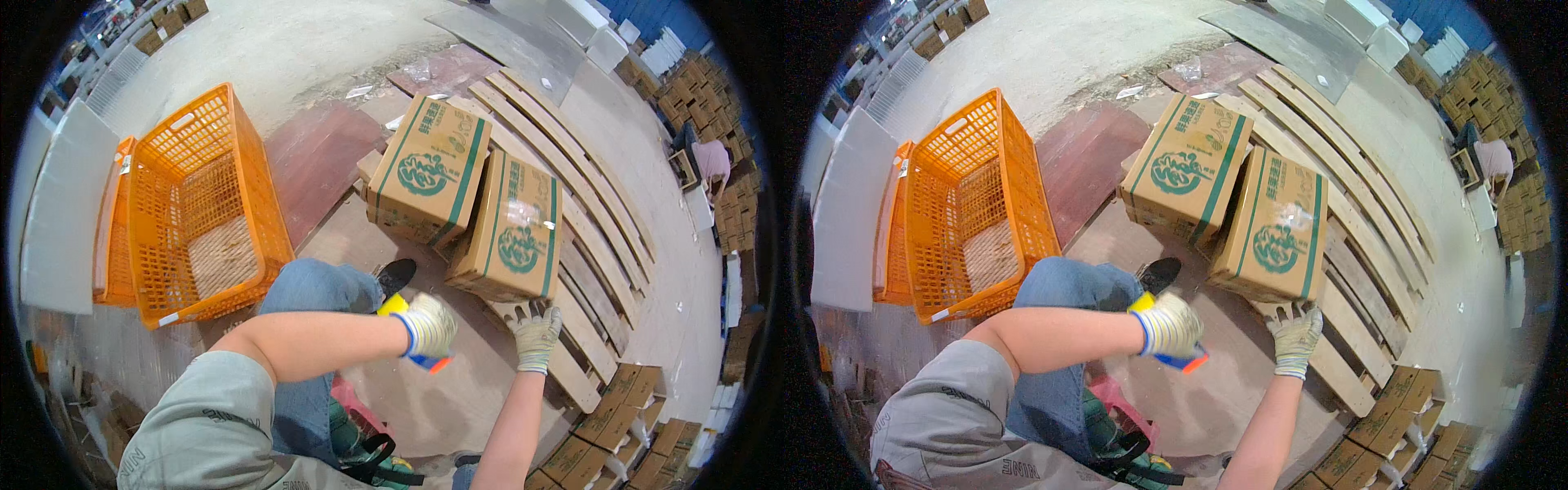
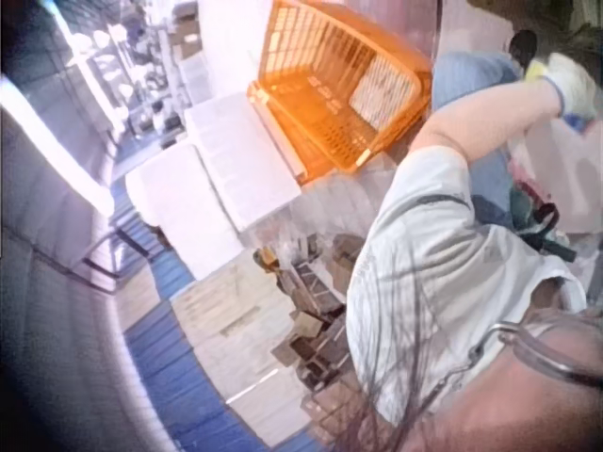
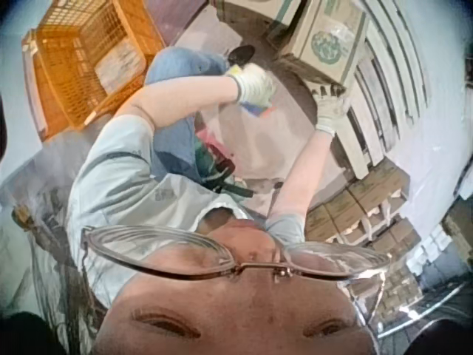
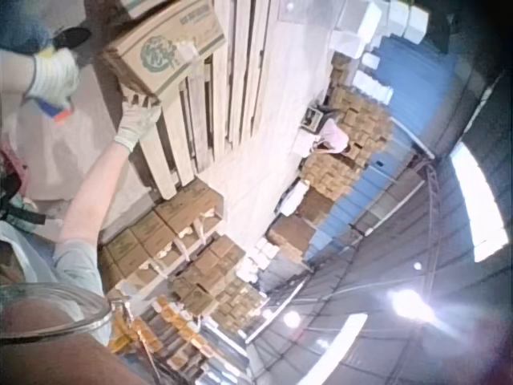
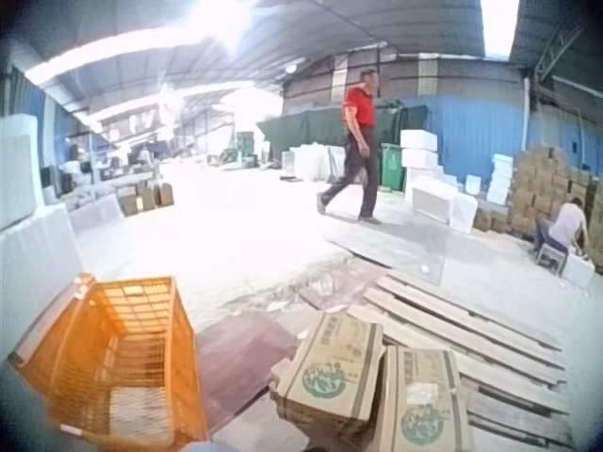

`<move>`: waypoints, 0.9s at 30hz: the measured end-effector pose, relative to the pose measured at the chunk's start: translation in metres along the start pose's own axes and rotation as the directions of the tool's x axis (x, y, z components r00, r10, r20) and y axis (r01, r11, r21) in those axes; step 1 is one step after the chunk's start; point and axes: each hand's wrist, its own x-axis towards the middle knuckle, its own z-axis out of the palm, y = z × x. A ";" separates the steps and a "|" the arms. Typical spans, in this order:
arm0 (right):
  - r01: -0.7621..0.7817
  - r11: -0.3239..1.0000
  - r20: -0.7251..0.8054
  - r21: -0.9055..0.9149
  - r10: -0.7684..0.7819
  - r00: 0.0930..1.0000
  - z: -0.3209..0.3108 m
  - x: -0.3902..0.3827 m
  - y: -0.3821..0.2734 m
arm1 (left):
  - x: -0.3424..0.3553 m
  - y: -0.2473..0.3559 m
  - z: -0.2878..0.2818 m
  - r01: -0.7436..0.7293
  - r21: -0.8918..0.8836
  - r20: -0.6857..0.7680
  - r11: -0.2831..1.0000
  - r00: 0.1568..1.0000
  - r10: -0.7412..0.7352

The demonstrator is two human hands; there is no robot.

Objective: The person sits on a small stool and repeatedly packs white bulbous items into cardboard boxes. They use a handheld tape dispenser to seal each box and then place the finished boxes onto a wooden pallet.

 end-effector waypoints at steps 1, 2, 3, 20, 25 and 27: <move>-0.048 0.999 -0.025 -0.021 0.048 0.999 -0.003 0.001 -0.008 | 0.006 0.007 0.001 -0.042 -0.019 0.059 0.999 0.997 0.043; -0.096 0.993 0.005 -0.064 0.097 0.995 -0.022 0.021 -0.016 | 0.011 0.010 -0.002 -0.067 -0.030 0.089 0.997 0.994 0.070; -0.086 0.980 -0.039 -0.181 0.080 0.996 -0.013 0.026 -0.017 | 0.009 0.009 -0.006 -0.074 -0.052 0.128 0.996 0.989 0.081; 0.136 0.946 -0.028 -0.296 -0.151 0.988 0.129 -0.008 0.077 | 0.018 -0.013 0.013 -0.169 -0.006 0.292 0.986 0.942 0.163; 0.314 0.823 0.113 -0.474 -0.298 0.948 0.111 0.021 0.093 | 0.029 0.006 0.024 -0.199 0.094 0.280 0.975 0.945 0.166; 0.423 0.643 0.217 -0.638 -0.376 0.901 0.109 0.032 0.103 | 0.042 0.005 0.045 -0.194 0.168 0.252 0.967 0.956 0.148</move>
